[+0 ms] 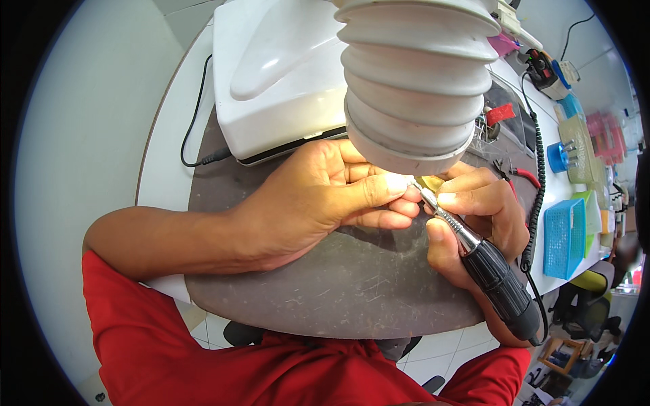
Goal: The person uses a rotary tool to grind and shape a small white component held in their left hand. They periodically pause to inspect the component and fit it into a yellow plastic housing to check alignment. The task involves precise manual manipulation of the component and tool under a magnifying lamp.
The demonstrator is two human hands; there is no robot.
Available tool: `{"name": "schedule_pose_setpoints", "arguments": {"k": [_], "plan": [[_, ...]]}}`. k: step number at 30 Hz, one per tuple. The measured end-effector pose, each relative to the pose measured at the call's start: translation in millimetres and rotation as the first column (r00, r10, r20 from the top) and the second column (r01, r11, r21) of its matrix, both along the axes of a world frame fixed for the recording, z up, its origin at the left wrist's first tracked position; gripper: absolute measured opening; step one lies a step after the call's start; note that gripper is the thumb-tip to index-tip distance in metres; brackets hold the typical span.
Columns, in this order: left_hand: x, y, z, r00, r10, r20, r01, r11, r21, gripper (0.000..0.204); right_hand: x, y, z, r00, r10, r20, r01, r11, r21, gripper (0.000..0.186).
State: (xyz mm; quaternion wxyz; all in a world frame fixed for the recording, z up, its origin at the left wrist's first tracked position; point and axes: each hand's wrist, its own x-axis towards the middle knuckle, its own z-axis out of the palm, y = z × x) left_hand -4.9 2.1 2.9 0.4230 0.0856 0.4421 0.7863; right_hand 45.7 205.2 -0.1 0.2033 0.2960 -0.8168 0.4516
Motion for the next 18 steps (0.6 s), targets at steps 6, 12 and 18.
{"name": "schedule_pose_setpoints", "arguments": {"k": [6,12,18], "plan": [[0.2,-0.3,-1.2,1.0,-0.002,0.009,0.002,1.0,0.01,0.028,1.0,-0.7,1.1,1.0,-0.01,0.015,0.01,1.0,-0.001,0.022],[0.3,-0.4,1.3,1.0,0.004,0.002,-0.004,1.0,-0.005,0.028,0.3,1.2,2.1,1.0,0.01,0.02,-0.01,1.0,0.003,0.023],[-0.5,-0.8,-2.1,1.0,-0.001,-0.001,0.001,1.0,-0.008,0.027,0.4,1.4,2.6,0.999,0.014,0.031,-0.014,1.0,0.0,0.023]]}}
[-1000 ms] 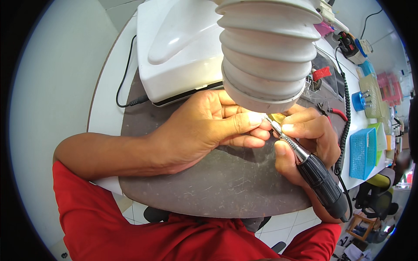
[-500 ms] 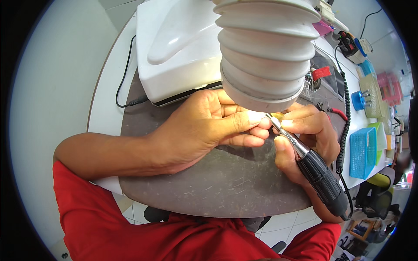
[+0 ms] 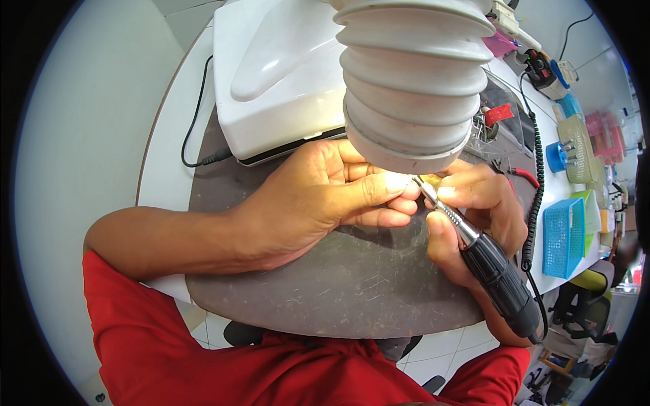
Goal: The person uses a rotary tool to grind and shape a small white component held in their left hand. They periodically pause to inspect the component and fit it into a yellow plastic housing to check alignment. The task involves precise manual manipulation of the component and tool under a magnifying lamp.
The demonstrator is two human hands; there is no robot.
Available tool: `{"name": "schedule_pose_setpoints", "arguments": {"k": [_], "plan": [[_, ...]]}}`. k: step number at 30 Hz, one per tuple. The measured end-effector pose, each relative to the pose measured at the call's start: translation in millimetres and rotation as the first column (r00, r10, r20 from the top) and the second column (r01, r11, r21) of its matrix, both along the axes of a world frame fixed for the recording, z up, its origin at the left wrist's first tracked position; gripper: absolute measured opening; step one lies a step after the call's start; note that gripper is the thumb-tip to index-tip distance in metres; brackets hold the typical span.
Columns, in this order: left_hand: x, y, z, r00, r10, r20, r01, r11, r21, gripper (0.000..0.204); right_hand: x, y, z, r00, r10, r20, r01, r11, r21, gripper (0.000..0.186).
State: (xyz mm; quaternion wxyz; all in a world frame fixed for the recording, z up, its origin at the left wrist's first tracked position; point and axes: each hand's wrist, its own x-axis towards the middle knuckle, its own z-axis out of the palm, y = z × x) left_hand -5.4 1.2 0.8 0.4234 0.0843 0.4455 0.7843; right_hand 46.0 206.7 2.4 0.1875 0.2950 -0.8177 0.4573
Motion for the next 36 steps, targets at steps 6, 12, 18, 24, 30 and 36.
{"name": "schedule_pose_setpoints", "arguments": {"k": [6,12,18,24,30,36], "plan": [[-0.1,-1.2,-2.6,1.0,-0.002,-0.008,0.002,1.0,-0.001,0.027,1.8,-1.1,0.7,0.999,-0.029,0.038,0.029,1.0,0.009,0.023],[-0.2,0.1,0.2,1.0,-0.002,-0.017,0.002,1.0,0.003,0.028,-0.4,3.1,-1.0,1.0,-0.01,-0.014,0.01,1.0,0.019,0.023],[-0.8,1.1,5.3,1.0,0.001,-0.002,-0.001,1.0,0.016,0.028,-2.7,1.7,-2.1,0.992,-0.048,-0.119,0.034,0.992,-0.12,0.024],[-0.7,-0.1,2.2,1.0,-0.011,-0.013,0.011,1.0,0.019,0.027,-2.5,-0.6,-1.1,0.996,0.003,-0.084,-0.003,1.0,0.004,0.023],[-0.7,0.2,0.2,1.0,-0.005,-0.012,0.005,1.0,0.02,0.027,-1.0,-0.3,-1.1,0.998,-0.003,-0.07,0.006,0.999,0.038,0.024],[0.2,0.9,1.6,1.0,-0.002,-0.018,0.002,1.0,0.026,0.028,0.2,-1.9,0.7,0.998,-0.027,-0.058,0.029,0.999,0.04,0.024]]}}
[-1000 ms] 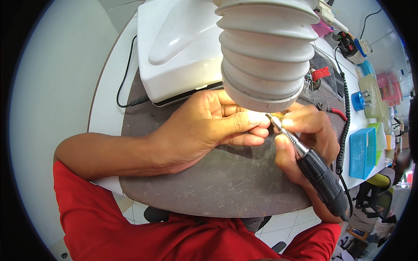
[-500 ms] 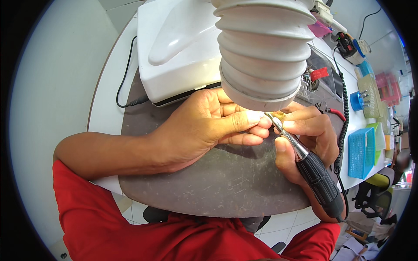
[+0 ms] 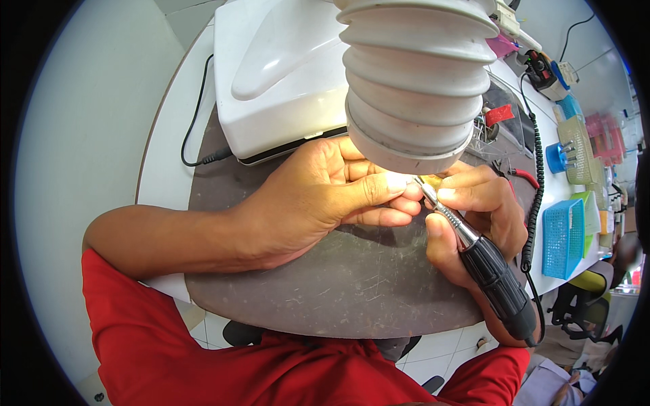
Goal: The person uses a rotary tool to grind and shape a small white component held in their left hand. They periodically pause to inspect the component and fit it into a yellow plastic housing to check alignment. The task involves precise manual manipulation of the component and tool under a magnifying lamp.
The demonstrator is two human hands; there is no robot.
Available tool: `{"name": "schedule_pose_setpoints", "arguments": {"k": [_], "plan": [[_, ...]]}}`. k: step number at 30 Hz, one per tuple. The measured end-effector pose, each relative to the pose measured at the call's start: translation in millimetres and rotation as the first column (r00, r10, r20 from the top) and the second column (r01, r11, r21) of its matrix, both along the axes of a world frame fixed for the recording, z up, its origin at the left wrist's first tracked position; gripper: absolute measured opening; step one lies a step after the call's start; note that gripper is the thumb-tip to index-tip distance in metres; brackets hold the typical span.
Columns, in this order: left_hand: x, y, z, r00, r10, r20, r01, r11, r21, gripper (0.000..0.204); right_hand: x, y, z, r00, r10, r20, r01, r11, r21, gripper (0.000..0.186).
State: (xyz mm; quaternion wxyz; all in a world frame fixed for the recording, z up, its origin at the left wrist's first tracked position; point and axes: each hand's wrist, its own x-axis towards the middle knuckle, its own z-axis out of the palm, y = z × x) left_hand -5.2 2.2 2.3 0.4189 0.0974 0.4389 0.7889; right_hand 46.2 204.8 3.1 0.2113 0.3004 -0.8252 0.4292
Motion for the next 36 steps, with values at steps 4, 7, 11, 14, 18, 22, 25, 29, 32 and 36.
{"name": "schedule_pose_setpoints", "arguments": {"k": [4,7,11,14,18,22,25,29,32,36], "plan": [[-0.3,0.2,-0.8,1.0,-0.002,-0.011,0.002,1.0,0.01,0.027,-0.7,1.4,-1.8,1.0,0.013,-0.008,-0.013,1.0,-0.01,0.024],[-0.2,-0.1,-0.8,1.0,-0.007,-0.009,0.007,1.0,0.002,0.027,-1.0,1.1,-2.2,1.0,0.007,-0.015,-0.007,1.0,-0.002,0.024],[-0.1,-0.3,-1.1,1.0,-0.004,-0.002,0.004,1.0,0.0,0.026,-0.3,0.9,-0.4,1.0,0.006,0.014,-0.006,1.0,0.003,0.024],[0.0,0.3,-0.7,1.0,-0.007,-0.001,0.007,1.0,0.003,0.025,-0.7,2.5,-1.2,1.0,0.02,0.0,-0.02,1.0,0.003,0.024],[0.5,0.0,-1.0,1.0,0.007,-0.004,-0.007,1.0,0.003,0.025,-0.7,-0.4,-0.6,1.0,0.006,0.018,-0.006,1.0,-0.012,0.024],[0.1,0.1,-1.8,1.0,0.002,-0.006,-0.002,1.0,0.015,0.026,-2.2,1.0,-3.0,1.0,0.026,-0.006,-0.026,0.999,-0.028,0.024],[0.5,0.4,-1.8,1.0,0.009,-0.005,-0.009,1.0,0.019,0.027,-2.0,0.1,-2.8,1.0,0.019,-0.003,-0.019,0.999,-0.033,0.023],[0.3,0.3,-2.5,1.0,0.008,-0.002,-0.008,1.0,0.012,0.027,-1.9,0.0,-1.6,1.0,0.016,-0.004,-0.016,1.0,-0.02,0.023],[0.0,0.1,-2.5,1.0,0.0,-0.007,0.0,1.0,0.013,0.027,-3.1,1.4,-3.5,1.0,0.025,-0.015,-0.025,1.0,-0.017,0.023],[0.4,-0.4,-2.6,1.0,0.011,0.0,-0.011,1.0,0.006,0.027,-1.8,0.1,-1.9,1.0,0.012,0.004,-0.012,1.0,-0.02,0.023]]}}
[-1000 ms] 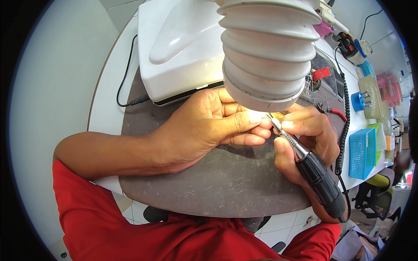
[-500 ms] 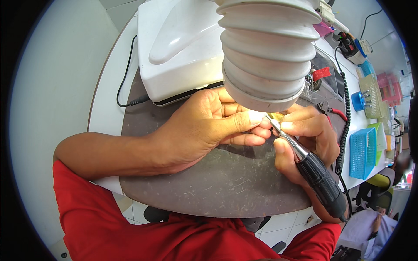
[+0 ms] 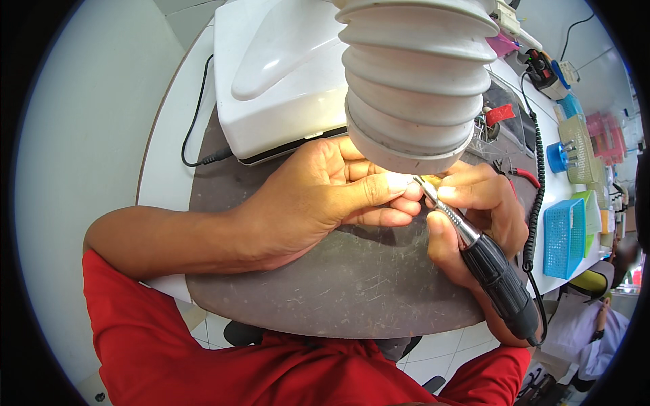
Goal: The person uses a rotary tool to grind and shape a small white component held in their left hand. They periodically pause to inspect the component and fit it into a yellow plastic housing to check alignment. The task involves precise manual manipulation of the component and tool under a magnifying lamp.
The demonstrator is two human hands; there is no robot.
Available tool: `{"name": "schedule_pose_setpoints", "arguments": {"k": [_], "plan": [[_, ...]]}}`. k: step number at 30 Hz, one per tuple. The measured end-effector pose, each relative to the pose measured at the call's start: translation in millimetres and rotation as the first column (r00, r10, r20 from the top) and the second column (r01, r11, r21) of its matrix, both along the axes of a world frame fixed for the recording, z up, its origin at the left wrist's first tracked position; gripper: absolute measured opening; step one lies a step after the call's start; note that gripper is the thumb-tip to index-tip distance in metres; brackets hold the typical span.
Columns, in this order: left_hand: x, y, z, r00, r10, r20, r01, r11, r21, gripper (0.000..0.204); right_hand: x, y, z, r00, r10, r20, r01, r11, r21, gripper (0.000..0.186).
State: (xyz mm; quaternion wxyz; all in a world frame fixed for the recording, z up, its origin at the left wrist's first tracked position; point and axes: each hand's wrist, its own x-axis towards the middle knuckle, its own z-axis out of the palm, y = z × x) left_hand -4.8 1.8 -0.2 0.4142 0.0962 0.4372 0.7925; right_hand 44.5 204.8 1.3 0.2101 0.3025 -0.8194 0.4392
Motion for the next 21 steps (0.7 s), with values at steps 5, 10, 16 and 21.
{"name": "schedule_pose_setpoints", "arguments": {"k": [5,10,16,21], "plan": [[0.2,-0.2,0.7,1.0,-0.002,0.007,0.002,1.0,-0.002,0.027,1.2,-0.6,-0.9,1.0,0.002,0.014,-0.002,1.0,-0.028,0.023],[0.4,0.6,-0.5,1.0,0.002,0.004,-0.002,1.0,-0.011,0.026,0.3,0.9,-0.5,1.0,0.017,0.009,-0.017,1.0,-0.018,0.023],[-0.5,0.1,0.5,1.0,-0.006,0.003,0.006,1.0,-0.031,0.026,-0.8,0.5,-1.4,1.0,0.028,0.005,-0.028,0.999,-0.026,0.022],[-0.4,-0.2,3.1,1.0,-0.004,0.007,0.005,0.999,-0.052,0.027,-2.8,-0.3,-1.1,0.998,-0.039,-0.04,0.035,0.994,-0.104,0.025]]}}
